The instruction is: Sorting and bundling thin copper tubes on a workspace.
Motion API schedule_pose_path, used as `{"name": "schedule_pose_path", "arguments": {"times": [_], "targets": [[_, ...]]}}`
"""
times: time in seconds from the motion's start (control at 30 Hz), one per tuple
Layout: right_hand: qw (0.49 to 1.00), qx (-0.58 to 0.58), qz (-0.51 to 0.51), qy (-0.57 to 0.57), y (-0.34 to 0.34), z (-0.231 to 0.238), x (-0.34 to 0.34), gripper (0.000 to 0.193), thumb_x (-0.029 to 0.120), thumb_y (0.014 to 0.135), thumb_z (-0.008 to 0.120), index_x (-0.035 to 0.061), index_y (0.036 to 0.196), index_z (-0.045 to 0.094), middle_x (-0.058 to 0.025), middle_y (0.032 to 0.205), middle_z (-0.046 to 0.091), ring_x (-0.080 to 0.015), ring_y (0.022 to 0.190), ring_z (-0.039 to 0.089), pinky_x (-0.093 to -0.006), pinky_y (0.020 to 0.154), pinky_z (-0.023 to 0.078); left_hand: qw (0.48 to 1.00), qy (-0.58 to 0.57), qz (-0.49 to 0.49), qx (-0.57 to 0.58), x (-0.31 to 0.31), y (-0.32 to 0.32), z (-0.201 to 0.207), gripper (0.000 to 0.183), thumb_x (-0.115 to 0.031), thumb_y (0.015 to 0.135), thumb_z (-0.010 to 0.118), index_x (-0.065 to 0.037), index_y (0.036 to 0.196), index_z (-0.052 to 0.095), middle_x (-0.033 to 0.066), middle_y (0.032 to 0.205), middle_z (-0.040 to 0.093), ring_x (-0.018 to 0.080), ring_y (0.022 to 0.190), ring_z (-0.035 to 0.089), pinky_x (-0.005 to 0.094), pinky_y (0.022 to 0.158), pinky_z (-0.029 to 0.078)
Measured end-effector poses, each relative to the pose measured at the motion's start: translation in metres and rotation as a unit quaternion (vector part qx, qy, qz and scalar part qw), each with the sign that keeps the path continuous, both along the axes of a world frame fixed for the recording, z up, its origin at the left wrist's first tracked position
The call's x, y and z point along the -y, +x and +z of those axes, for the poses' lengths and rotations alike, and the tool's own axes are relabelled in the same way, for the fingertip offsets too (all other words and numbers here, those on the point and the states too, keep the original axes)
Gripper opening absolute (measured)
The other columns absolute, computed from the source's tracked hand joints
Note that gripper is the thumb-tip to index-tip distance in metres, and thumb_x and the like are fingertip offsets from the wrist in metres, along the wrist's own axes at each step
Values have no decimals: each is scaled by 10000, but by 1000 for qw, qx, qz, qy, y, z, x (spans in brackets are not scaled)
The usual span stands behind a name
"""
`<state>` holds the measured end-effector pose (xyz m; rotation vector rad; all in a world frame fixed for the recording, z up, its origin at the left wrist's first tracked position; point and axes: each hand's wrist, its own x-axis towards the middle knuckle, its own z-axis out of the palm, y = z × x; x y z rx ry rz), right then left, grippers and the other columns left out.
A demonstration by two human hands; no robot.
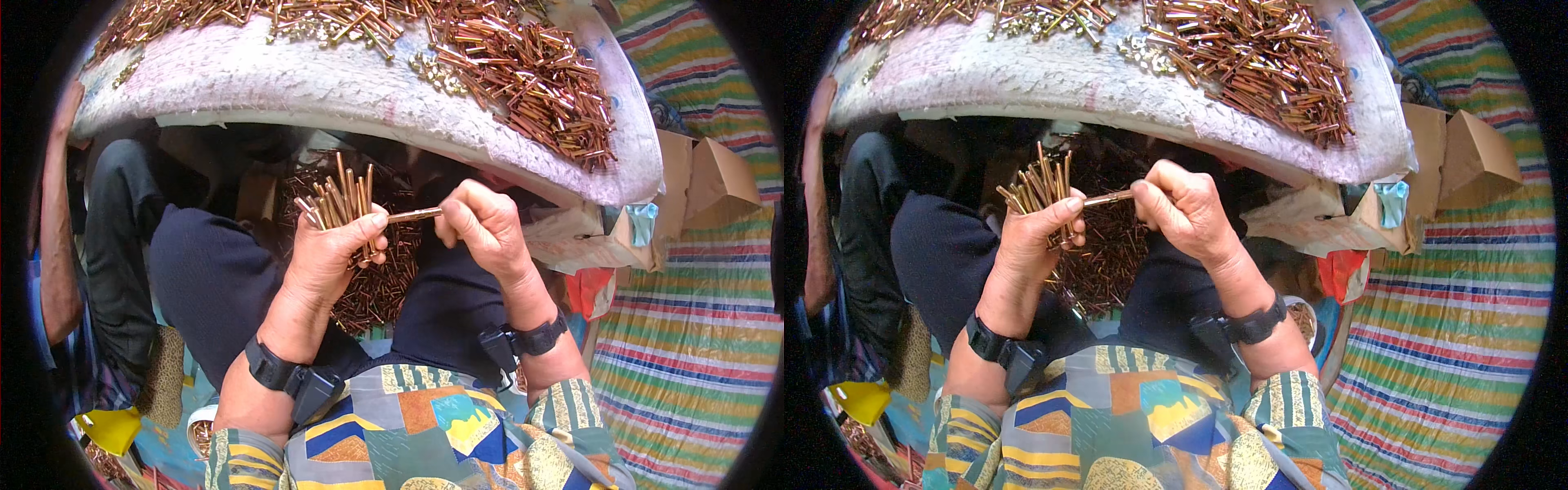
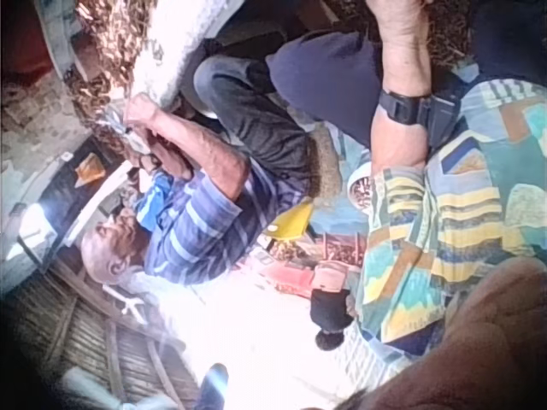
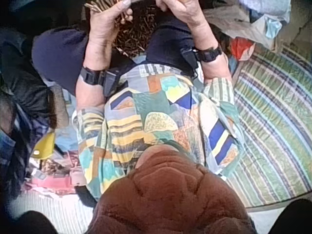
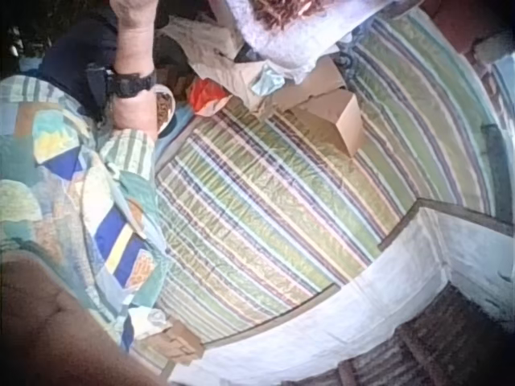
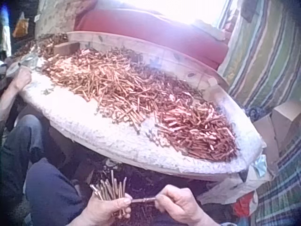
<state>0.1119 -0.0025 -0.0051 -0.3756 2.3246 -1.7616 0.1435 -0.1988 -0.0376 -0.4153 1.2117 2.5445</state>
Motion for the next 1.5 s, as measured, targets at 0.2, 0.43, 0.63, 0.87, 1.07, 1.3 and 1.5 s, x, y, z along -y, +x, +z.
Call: {"name": "schedule_pose_path", "arguments": {"times": [0.2,0.43,0.63,0.87,1.07,1.3,1.5], "targets": [[992,8,-106,-73,5,0,24,312,199,885,520,51,613,479,18,505,463,-44,456,417,-203,431,359,1000,-9,-7,0,1,-1,-1,136,-57,746,661,-8,850,587,45,681,585,116,548,572,233,462,487],[994,-3,-71,-77,11,-7,18,327,194,891,509,39,606,483,13,483,448,-40,463,416,-213,426,348,999,15,-48,10,1,-1,-1,169,-48,734,672,7,873,594,55,691,593,121,546,571,236,464,485],[991,40,8,127,8,-13,-9,344,215,858,562,6,594,489,-50,457,414,-65,458,352,-244,411,334,998,15,-67,1,5,-2,2,233,-16,693,695,18,905,604,58,695,602,125,558,576,234,480,488],[993,-52,-37,99,-2,-11,31,305,232,811,613,-10,637,549,-81,478,449,-58,460,368,-257,410,330,994,-30,-95,-43,-3,3,5,230,13,684,682,8,903,611,65,736,620,109,597,585,223,511,493],[998,34,-9,-47,-2,-14,36,246,177,867,534,3,693,543,-34,522,520,-62,472,462,-232,430,377,990,-35,-124,-57,-2,0,1,194,7,726,628,17,916,591,101,736,631,137,589,606,218,507,493],[987,-60,-145,-24,11,-4,15,188,146,918,444,11,816,528,5,537,476,-39,438,410,-176,409,333,995,-31,-89,-13,-8,-4,-1,274,-147,786,598,26,996,562,107,719,614,183,569,605,236,476,462],[978,-119,-170,6,18,-14,8,94,76,835,547,13,766,542,-82,550,524,-139,460,527,-258,446,416,993,-28,-106,32,-30,1,-3,184,-128,780,611,5,901,570,73,629,587,137,472,557,198,385,402]]}}
